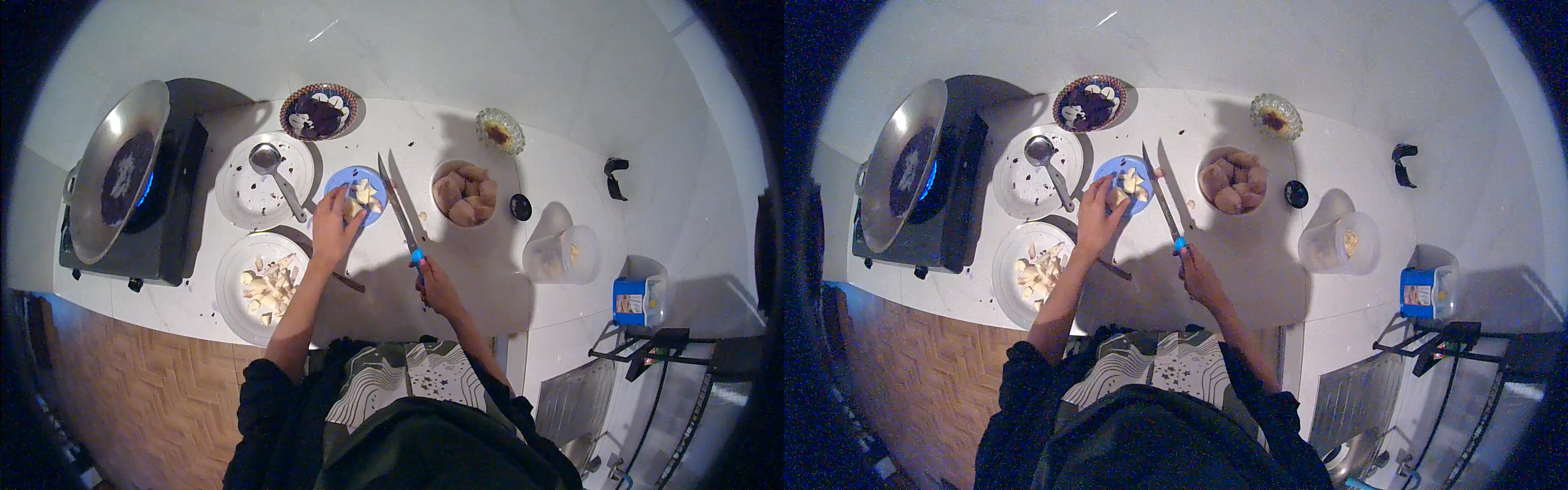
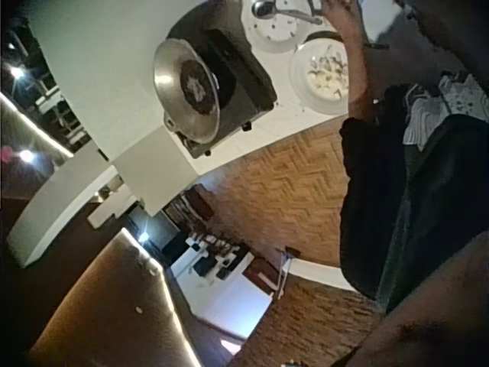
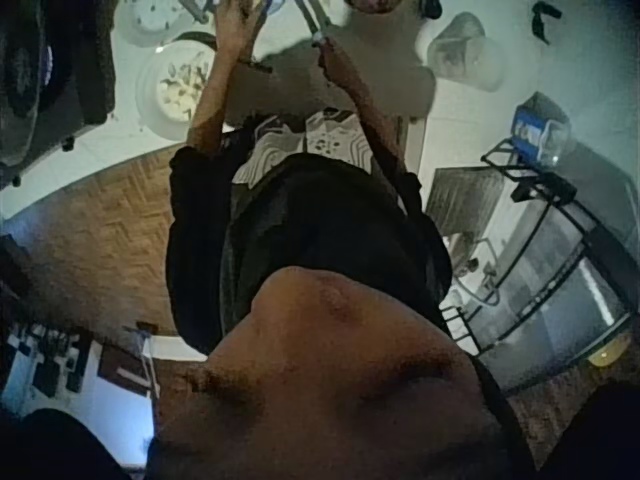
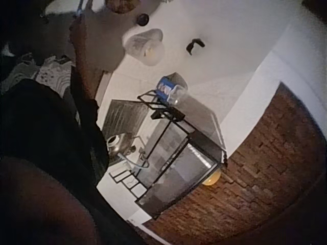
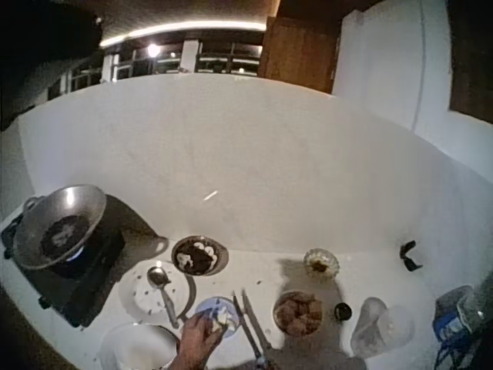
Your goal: The person stirs a dark liquid in a wok on a gas stove, then cuts pieces of a light-colored food item on a blue cutting board and places them into a white bowl. The person continues cutting and transferring the pieces while the wok remains on the stove.
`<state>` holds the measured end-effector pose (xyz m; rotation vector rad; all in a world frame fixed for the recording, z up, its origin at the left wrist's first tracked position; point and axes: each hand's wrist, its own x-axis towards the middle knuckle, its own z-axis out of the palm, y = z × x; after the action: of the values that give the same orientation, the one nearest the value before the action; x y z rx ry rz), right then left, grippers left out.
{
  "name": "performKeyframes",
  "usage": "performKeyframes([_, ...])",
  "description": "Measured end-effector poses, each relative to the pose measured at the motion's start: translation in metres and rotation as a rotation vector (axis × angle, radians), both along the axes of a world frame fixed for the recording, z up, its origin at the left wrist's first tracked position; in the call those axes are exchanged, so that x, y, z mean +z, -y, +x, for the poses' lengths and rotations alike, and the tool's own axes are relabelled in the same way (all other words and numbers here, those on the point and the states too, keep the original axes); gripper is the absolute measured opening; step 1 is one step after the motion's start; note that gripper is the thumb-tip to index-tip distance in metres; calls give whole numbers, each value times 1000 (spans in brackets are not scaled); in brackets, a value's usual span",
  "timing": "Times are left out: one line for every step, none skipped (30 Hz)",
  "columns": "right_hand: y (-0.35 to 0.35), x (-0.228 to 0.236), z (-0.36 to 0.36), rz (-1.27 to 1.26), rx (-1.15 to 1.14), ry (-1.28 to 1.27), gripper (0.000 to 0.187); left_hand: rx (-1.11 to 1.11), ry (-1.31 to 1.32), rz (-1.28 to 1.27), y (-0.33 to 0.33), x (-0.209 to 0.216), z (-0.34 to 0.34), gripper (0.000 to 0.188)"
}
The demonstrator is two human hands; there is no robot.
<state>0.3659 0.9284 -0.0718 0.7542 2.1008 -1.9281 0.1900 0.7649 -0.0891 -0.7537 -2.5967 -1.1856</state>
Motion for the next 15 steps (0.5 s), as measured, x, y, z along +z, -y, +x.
performKeyframes([1,1,0,-15,-18,-12,31,-51,-3,-19,-5,6,-4,60])
performKeyframes([1,-1,1,-41,-26,-20,30,-102,-7,-38,-10,10,-8,60])
performKeyframes([0,-5,0,-67,-35,-27,30,-109,-44,-145,-17,10,-11,59])
performKeyframes([0,-6,-1,-95,-42,-36,30,-113,-82,-253,-23,8,-13,58])
performKeyframes([0,-6,-2,-111,-48,-40,30,-118,-121,-360,-28,6,-15,58])
performKeyframes([0,-6,-4,-128,-54,-44,30,-126,-92,-420,-32,4,-16,56])
performKeyframes([0,-5,-6,-143,-65,-48,30,-140,-64,-479,-36,3,-18,55])
performKeyframes([-1,-6,-6,-152,-73,-64,30,-152,-35,-537,-39,1,-19,53])
performKeyframes([-1,-7,-6,-160,-79,-79,31,-160,-23,-567,-41,1,-21,50])
performKeyframes([-1,-7,-6,-170,-87,-92,31,-170,-9,-598,-42,-1,-23,48])
performKeyframes([-2,-5,-6,-179,-100,-78,32,-179,6,-630,-42,-2,-24,45])
performKeyframes([-2,-2,-5,-188,-112,-64,33,-186,14,-609,-41,-3,-25,43])
performKeyframes([-1,0,-4,-199,-125,-48,35,-194,24,-590,-39,-3,-24,41])
performKeyframes([-1,-3,-3,-202,-129,-46,34,-201,35,-571,-38,-2,-24,38])
performKeyframes([-1,-7,-2,-204,-133,-43,33,-210,50,-559,-37,-1,-22,37])
